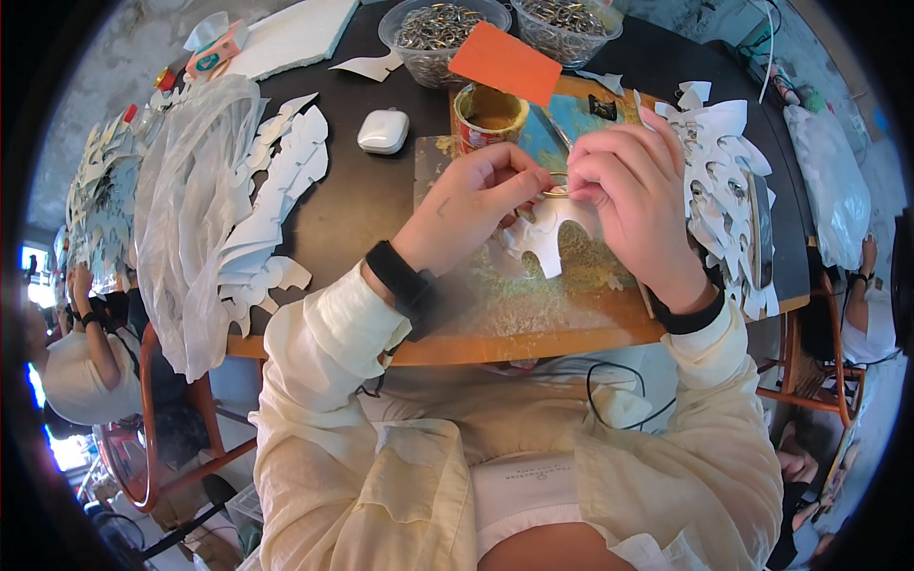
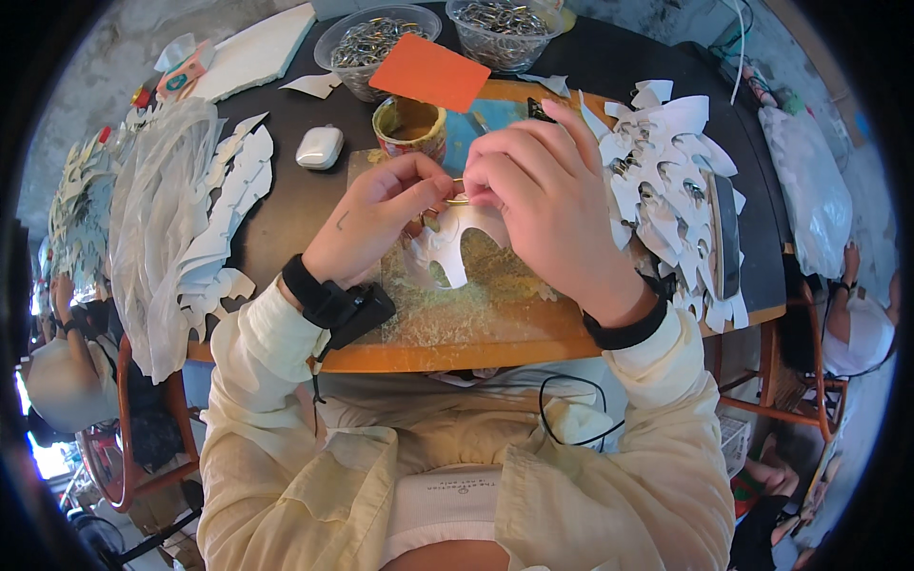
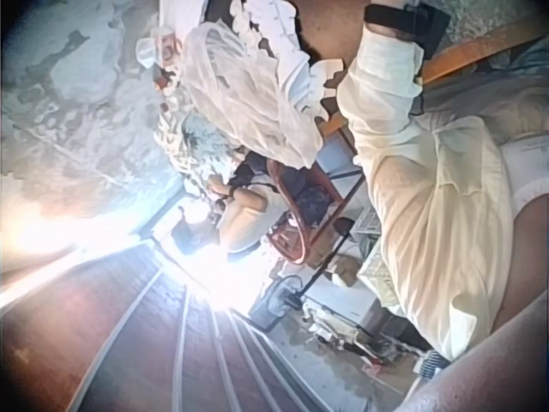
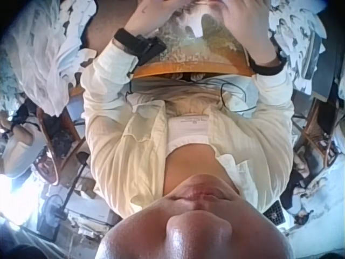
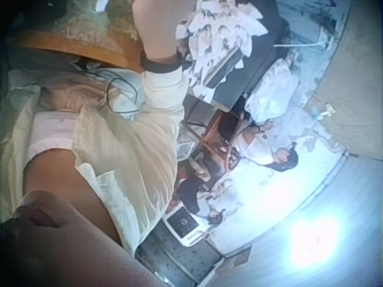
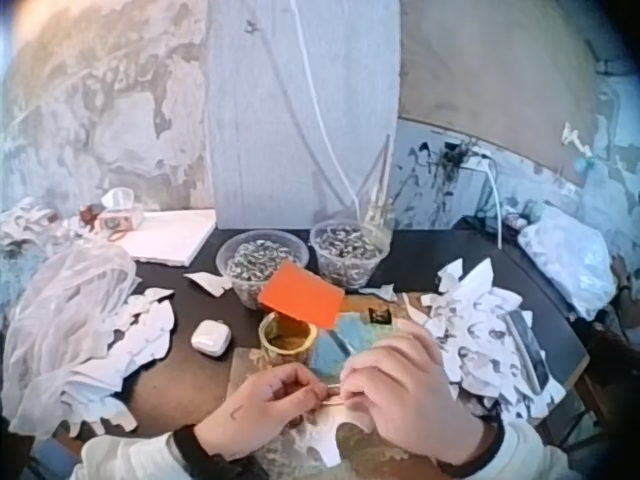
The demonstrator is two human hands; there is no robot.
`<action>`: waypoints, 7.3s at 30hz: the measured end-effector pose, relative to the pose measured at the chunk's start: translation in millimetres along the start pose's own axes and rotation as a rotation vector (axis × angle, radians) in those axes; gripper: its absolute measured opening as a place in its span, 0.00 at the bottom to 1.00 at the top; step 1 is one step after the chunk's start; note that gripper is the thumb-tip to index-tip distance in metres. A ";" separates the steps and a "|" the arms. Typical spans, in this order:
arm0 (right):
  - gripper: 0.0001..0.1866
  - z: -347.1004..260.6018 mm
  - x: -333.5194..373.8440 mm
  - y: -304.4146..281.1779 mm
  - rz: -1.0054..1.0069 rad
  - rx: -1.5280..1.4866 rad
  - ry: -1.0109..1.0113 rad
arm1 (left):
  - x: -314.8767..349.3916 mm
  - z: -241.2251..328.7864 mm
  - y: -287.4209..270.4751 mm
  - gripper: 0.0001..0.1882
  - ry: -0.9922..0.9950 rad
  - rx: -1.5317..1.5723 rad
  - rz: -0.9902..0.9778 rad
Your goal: Apply glue to white shoe upper components and assemble small circular reinforcements.
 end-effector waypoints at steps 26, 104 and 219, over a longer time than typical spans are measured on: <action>0.11 -9.6 10.3 -13.1 0.112 -0.062 0.003 | 1.6 -2.6 9.8 0.09 0.053 0.099 0.006; 0.16 -8.7 7.9 -10.8 0.196 0.005 0.109 | 10.5 9.2 12.3 0.10 0.323 -0.163 0.218; 0.11 -8.4 -0.5 -7.3 0.216 0.096 0.015 | 7.8 6.3 13.5 0.14 0.073 0.203 0.127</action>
Point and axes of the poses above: each hand's wrist, its own x-axis away from the middle knuckle, its own y-axis out of the palm, z = x × y, the point moved 4 cm from there along -x, towards the middle knuckle, and after that the axes turned 1 degree about y, right-handed, at the moved point
